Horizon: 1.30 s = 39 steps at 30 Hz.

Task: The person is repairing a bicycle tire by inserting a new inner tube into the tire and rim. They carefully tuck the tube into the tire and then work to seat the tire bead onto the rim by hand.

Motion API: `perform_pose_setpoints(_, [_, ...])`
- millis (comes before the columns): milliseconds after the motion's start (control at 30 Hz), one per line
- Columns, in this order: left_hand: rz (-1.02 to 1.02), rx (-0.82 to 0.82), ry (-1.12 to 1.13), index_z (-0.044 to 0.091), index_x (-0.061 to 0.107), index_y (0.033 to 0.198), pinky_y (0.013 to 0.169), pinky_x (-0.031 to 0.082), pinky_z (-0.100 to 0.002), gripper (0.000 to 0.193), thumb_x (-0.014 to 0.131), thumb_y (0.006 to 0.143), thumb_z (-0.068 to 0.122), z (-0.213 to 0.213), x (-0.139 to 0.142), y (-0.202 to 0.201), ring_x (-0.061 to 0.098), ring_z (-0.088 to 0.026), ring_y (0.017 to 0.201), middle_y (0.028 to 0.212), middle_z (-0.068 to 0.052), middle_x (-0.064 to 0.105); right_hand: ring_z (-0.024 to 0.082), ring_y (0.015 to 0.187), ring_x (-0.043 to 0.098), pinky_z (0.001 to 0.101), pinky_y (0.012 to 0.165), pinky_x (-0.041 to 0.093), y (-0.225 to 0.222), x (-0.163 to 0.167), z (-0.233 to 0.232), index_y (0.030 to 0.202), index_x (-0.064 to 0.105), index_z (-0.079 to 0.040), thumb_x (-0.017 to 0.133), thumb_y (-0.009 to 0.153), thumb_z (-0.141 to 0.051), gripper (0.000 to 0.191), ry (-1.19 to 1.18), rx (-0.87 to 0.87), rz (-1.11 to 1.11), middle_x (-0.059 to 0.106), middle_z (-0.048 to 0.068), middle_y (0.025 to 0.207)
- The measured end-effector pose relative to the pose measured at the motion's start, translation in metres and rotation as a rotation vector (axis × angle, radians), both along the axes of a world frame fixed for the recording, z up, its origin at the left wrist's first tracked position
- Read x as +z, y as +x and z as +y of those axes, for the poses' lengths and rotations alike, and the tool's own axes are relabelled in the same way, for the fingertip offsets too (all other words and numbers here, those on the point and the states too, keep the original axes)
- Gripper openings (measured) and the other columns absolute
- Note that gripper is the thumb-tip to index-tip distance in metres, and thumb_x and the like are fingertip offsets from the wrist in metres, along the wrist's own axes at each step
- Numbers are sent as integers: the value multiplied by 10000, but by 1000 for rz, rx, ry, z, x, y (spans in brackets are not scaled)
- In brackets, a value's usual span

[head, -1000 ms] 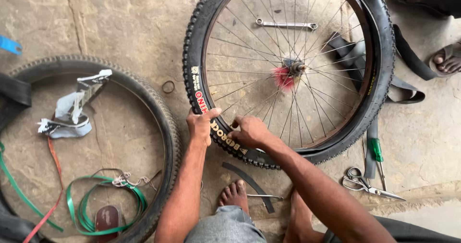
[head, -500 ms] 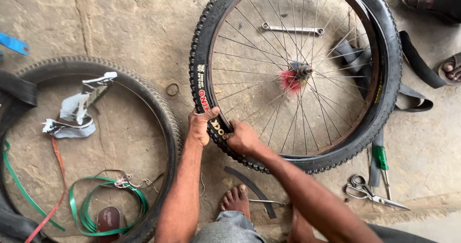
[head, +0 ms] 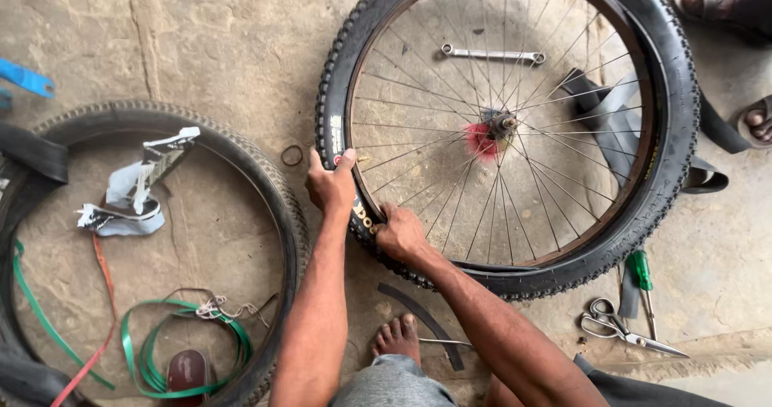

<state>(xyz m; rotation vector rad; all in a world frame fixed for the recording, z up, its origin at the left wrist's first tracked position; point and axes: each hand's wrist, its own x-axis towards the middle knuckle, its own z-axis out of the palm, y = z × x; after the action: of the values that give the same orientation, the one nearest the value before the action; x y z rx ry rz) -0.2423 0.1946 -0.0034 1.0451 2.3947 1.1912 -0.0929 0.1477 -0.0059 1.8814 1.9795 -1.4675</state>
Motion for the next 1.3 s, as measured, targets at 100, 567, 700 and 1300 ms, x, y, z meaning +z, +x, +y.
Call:
perform_pose_setpoints(100, [-670,-111,-69,41,686,1096,705,549,-334,469,820,775,354,-4,-2,-15,665,-159,771,903,-41,726,444,891,700,532,800,546,4,7,3,1086,669,-36,668,794,-205,337,-72,-56,64,717,279,917])
perform_pose_setpoints(567, [-1245,38,202,-29,683,1163,790,539,-359,393,819,816,97,-93,-35,45,653,-201,877,1030,-52,698,322,1104,690,384,963,555,33,9,-9,1125,721,-63,727,976,-177,188,521,-4,405,735,151,1145])
perform_pose_setpoints(700, [-1183,5,120,2,676,1128,803,562,-355,486,868,690,87,-67,-19,24,672,-203,859,1000,-49,708,242,1081,709,375,968,560,78,15,-23,1209,709,-23,722,848,-101,369,-21,-277,578,755,115,1164])
perform_pose_setpoints(1300, [-1308,-84,37,43,682,1124,857,603,-409,551,926,664,226,-53,-12,-1,710,-236,949,991,-71,736,277,1131,647,404,982,484,58,34,31,1375,572,-46,862,784,-374,735,-230,110,127,678,173,1265])
